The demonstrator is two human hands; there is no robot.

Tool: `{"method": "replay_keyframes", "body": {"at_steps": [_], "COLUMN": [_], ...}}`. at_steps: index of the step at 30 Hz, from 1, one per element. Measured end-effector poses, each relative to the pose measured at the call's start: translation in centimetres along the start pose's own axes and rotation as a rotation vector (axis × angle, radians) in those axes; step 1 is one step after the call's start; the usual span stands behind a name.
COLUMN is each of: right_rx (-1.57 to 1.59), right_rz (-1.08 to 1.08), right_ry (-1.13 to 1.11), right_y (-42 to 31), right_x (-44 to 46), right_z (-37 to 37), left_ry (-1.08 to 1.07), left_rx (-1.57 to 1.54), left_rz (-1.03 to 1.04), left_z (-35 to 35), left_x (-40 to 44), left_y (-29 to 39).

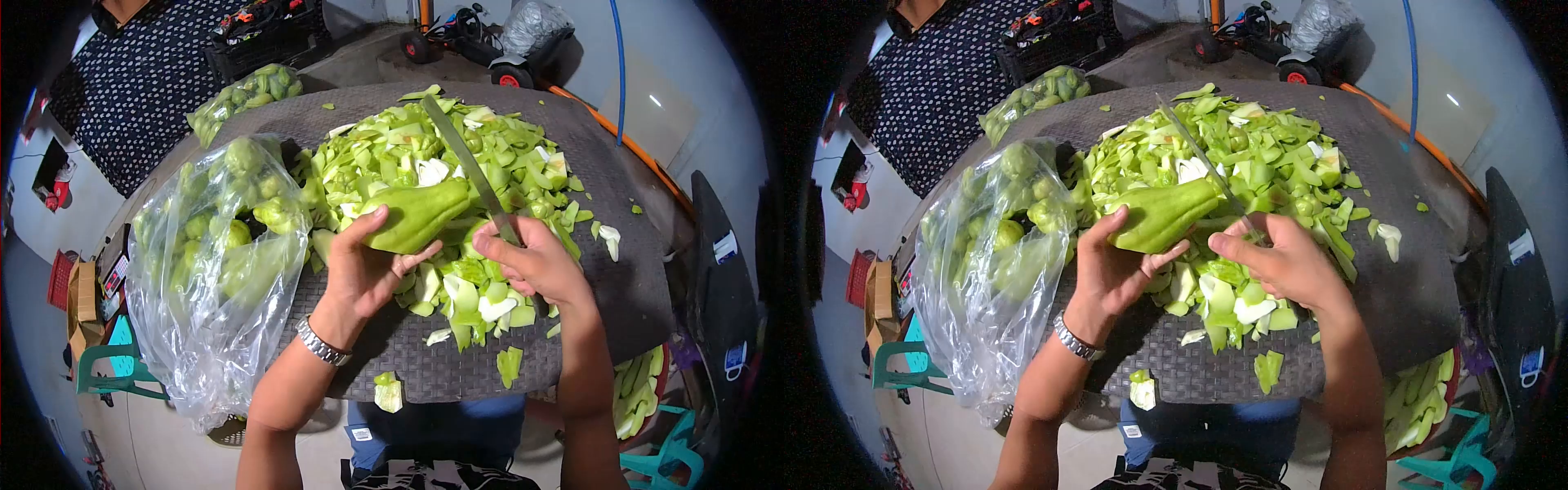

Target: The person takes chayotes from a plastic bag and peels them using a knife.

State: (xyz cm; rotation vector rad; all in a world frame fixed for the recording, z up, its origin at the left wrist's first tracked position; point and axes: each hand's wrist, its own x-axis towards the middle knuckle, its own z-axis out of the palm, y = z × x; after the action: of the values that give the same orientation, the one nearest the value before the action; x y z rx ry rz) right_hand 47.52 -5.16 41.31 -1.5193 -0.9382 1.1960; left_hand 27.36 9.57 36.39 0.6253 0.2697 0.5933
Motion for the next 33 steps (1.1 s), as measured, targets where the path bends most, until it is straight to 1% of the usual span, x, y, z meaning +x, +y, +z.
{"method": "replay_keyframes", "body": {"at_steps": [2,5,6,9,11,13,15,16,19,20,21,23,24,27,28,31,33], "right_rx": [0.027,0.061,0.04,-0.005,-0.041,-0.161,-0.367,-0.446,-0.684,-0.796,-0.862,-0.996,-0.991,-0.984,-1.043,-1.065,-1.066], "right_rz": [0.004,-0.073,-0.089,-0.16,-0.221,-0.348,-0.542,-0.599,-0.811,-0.835,-0.854,-0.891,-0.86,-0.941,-1.002,-1.121,-1.008], "right_ry": [-0.006,0.024,0.051,0.06,0.111,0.204,0.333,0.352,0.285,0.295,0.282,0.259,0.238,0.286,0.274,0.268,0.22], "right_y": [0.2,1.9,2.0,2.2,1.7,1.8,2.4,2.2,2.6,2.9,2.9,2.7,2.9,2.8,3.2,2.7,3.0], "right_x": [0.4,1.4,1.5,1.7,1.4,1.4,1.6,1.3,1.1,1.0,0.9,0.4,0.3,0.5,0.9,1.3,0.8], "right_z": [0.7,0.9,0.9,1.0,1.4,1.6,1.7,1.8,2.2,2.4,2.8,3.8,4.2,5.3,5.0,5.1,5.3], "left_ry": [-0.059,-0.152,-0.132,-0.06,-0.031,-0.039,-0.047,-0.052,0.133,0.104,0.137,0.053,0.077,0.137,0.147,0.166,0.172], "left_rx": [-0.179,-0.248,-0.242,-0.118,-0.099,-0.1,-0.257,-0.335,-0.224,-0.21,-0.125,-0.277,-0.278,-0.267,-0.255,-0.225,-0.233], "left_rz": [-0.041,-0.177,-0.205,-0.136,-0.092,-0.066,-0.074,-0.078,0.097,0.081,0.059,-0.059,-0.069,-0.073,-0.057,-0.064,-0.073], "left_z": [0.4,1.2,1.4,0.8,0.8,1.1,0.6,0.4,1.0,0.6,0.6,0.3,0.2,0.5,1.1,1.4,1.5], "left_x": [-0.2,-0.5,-0.7,-0.6,-0.9,-1.2,-1.0,-0.9,-0.9,-0.7,-1.1,-0.9,-0.9,-0.9,-0.9,-1.0,-1.0], "left_y": [-0.3,-0.8,-1.1,-1.4,-1.3,-1.0,-1.0,-1.1,-1.8,-1.7,-1.7,-1.5,-1.5,-1.8,-1.8,-2.1,-2.3]}}
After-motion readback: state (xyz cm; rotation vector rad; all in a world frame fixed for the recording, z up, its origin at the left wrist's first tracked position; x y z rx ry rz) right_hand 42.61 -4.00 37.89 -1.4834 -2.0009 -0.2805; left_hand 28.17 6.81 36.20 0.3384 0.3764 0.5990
